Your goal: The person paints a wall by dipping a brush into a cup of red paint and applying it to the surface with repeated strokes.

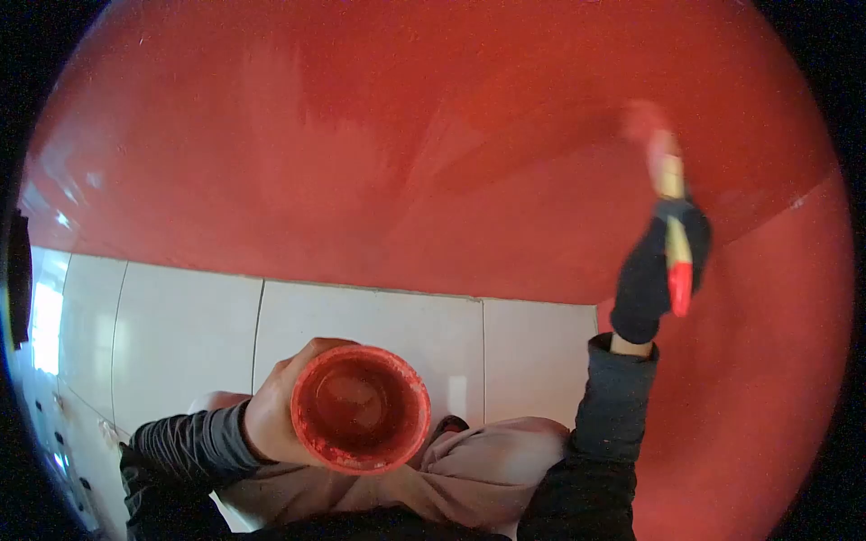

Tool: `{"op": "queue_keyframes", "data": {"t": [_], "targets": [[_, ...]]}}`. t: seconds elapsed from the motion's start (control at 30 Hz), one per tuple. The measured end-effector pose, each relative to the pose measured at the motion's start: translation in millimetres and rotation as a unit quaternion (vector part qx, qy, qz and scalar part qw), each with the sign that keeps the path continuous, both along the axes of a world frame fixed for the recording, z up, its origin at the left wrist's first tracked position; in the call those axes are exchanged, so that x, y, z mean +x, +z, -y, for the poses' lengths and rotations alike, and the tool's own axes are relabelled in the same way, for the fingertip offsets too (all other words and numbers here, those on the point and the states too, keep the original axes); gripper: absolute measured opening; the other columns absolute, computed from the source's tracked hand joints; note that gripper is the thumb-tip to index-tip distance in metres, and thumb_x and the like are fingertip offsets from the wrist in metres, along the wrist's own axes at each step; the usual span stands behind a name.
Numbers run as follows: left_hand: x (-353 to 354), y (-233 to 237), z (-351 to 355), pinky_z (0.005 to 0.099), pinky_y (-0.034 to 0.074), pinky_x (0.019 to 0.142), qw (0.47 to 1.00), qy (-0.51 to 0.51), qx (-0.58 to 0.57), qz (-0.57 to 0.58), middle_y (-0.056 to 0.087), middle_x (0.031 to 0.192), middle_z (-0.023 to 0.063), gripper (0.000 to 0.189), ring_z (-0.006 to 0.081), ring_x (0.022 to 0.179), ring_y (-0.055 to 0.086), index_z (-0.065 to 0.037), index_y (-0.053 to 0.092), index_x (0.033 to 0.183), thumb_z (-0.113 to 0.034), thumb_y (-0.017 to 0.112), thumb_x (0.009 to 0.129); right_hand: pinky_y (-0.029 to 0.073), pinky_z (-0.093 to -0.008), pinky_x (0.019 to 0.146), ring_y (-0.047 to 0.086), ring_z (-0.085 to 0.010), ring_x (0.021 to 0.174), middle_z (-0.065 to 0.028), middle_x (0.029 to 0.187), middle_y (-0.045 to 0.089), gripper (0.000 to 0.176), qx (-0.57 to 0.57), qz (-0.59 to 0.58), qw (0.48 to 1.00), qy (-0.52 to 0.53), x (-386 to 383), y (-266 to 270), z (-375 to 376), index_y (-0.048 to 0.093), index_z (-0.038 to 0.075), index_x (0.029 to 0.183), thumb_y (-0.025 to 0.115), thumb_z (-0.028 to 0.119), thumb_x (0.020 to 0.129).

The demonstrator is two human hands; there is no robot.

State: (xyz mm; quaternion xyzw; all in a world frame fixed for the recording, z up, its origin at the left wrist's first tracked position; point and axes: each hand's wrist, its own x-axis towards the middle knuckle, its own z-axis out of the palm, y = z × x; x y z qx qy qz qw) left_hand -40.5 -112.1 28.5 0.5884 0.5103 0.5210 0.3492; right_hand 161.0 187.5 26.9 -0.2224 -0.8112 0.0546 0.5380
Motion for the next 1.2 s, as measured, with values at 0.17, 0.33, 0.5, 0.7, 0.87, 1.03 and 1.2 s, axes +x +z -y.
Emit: {"op": "queue_keyframes", "data": {"t": [0.17,0.33,0.5,0.7,0.87,1.03,1.2], "targets": [[3.1,3.1,1.6,0.0371,0.051,0.084,0.999,0.013,0.029,-0.021,0.059,0.113,0.0166,0.077,0.0318,0.100,0.062,-0.002,0.048,0.123,-0.026,0.088,0.062,0.047,-0.0317,0.077,0.057,-0.0210,0.085,-0.0082,0.092,0.059,0.014,-0.056,0.023,0.997,-0.046,8.9,-49.5,9.5,0.059,0.002,0.101,0.062,0.008,0.089],[4.5,-6.0,-4.3,0.0369,0.051,0.086,1.000,0.010,0.024,-0.009,0.061,0.116,0.0161,0.087,0.0277,0.102,0.063,-0.001,0.046,0.125,-0.028,0.092,0.056,0.048,-0.0389,0.085,0.060,-0.0302,0.096,-0.0134,0.100,0.064,0.020,0.011,0.322,0.929,0.183,-10.9,-100.5,38.9,0.063,0.004,0.100,0.069,0.009,0.081],[8.0,0.6,-6.2,0.0380,0.051,0.087,0.998,-0.016,0.059,0.005,0.058,0.116,0.0188,0.083,0.0317,0.103,0.062,0.001,0.046,0.124,-0.030,0.089,0.060,0.048,-0.0395,0.084,0.060,-0.0312,0.095,-0.0142,0.099,0.064,0.015,0.029,0.312,0.935,0.165,93.8,-69.9,-55.0,0.062,0.005,0.096,0.067,0.008,0.082],[7.6,-2.3,-8.1,0.0383,0.052,0.082,0.998,0.013,0.068,-0.002,0.060,0.111,0.0186,0.080,0.0327,0.099,0.063,0.000,0.047,0.122,-0.030,0.088,0.060,0.048,-0.0405,0.082,0.060,-0.0323,0.095,-0.0153,0.100,0.063,0.010,0.045,0.236,0.971,0.007,140.0,-53.3,-128.1,0.062,0.006,0.093,0.065,0.007,0.083],[16.9,-4.4,-9.1,0.0377,0.053,0.080,0.997,0.027,0.069,0.026,0.061,0.109,0.0180,0.078,0.0324,0.096,0.064,-0.001,0.047,0.120,-0.028,0.089,0.059,0.049,-0.0376,0.080,0.059,-0.0268,0.096,-0.0159,0.106,0.058,0.027,0.020,0.218,0.976,0.014,61.7,-116.7,-17.6,0.059,0.000,0.110,0.066,0.007,0.085],[21.1,-4.1,-11.1,0.0379,0.053,0.080,0.998,0.012,0.060,0.032,0.061,0.109,0.0175,0.078,0.0322,0.096,0.064,-0.002,0.048,0.120,-0.026,0.088,0.058,0.049,-0.0318,0.077,0.062,-0.0248,0.087,-0.0125,0.098,0.063,0.021,-0.177,0.348,0.908,0.150,40.9,-102.4,10.0,0.061,-0.001,0.106,0.065,0.006,0.086],[18.9,-4.4,-13.3,0.0408,0.053,0.073,0.995,0.025,0.089,0.023,0.060,0.104,0.0210,0.073,0.0374,0.091,0.062,0.000,0.045,0.117,-0.030,0.084,0.064,0.048,-0.0323,0.083,0.062,-0.0189,0.091,-0.0080,0.094,0.064,0.010,-0.303,0.231,0.907,0.181,19.5,-55.5,26.0,0.062,0.001,0.097,0.062,0.003,0.088]]}}
